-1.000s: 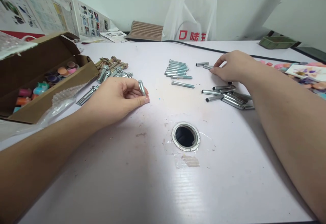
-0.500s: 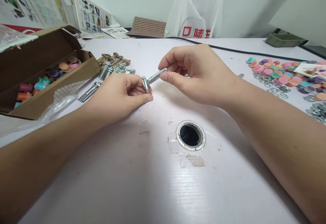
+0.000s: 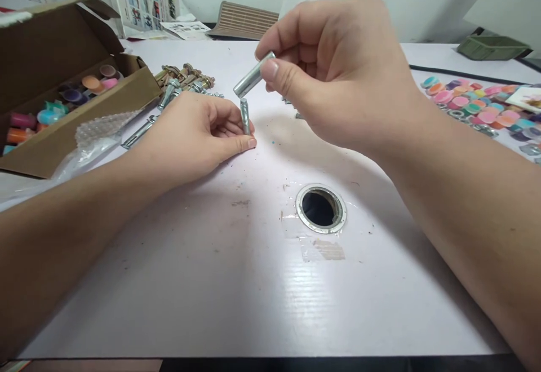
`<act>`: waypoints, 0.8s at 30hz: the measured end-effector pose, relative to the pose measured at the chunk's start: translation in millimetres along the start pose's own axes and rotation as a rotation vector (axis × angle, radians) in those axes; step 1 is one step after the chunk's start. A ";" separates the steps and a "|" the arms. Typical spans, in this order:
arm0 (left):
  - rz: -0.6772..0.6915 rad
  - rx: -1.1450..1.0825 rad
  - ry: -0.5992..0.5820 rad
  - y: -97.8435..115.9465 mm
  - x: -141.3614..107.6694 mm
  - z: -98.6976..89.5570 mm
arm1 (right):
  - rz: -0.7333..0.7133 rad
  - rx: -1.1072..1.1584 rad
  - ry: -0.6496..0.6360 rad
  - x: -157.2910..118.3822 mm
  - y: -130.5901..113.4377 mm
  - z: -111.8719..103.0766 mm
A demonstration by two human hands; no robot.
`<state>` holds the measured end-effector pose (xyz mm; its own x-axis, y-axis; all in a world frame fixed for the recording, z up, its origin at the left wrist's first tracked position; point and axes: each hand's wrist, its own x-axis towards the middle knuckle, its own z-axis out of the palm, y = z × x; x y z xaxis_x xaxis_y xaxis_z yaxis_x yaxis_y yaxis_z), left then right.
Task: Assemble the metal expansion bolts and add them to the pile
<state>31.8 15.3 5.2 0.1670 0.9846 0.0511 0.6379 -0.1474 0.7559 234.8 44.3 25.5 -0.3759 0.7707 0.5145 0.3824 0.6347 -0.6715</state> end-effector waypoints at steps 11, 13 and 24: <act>-0.008 -0.001 -0.019 1.1 -0.1 -0.5 | -0.104 -0.188 0.057 3.7 -3.2 -4.9; -0.015 -0.012 -0.031 0.5 0.3 -0.6 | -0.148 -0.199 0.043 3.1 -1.3 -4.2; -0.017 -0.016 -0.025 1.0 0.6 -0.9 | -0.255 -0.206 -0.037 -2.0 -8.0 8.2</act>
<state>31.8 15.8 6.6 0.1753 0.9843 0.0219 0.6286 -0.1290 0.7670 225.6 37.2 25.4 -0.5105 0.5854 0.6299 0.4335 0.8078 -0.3994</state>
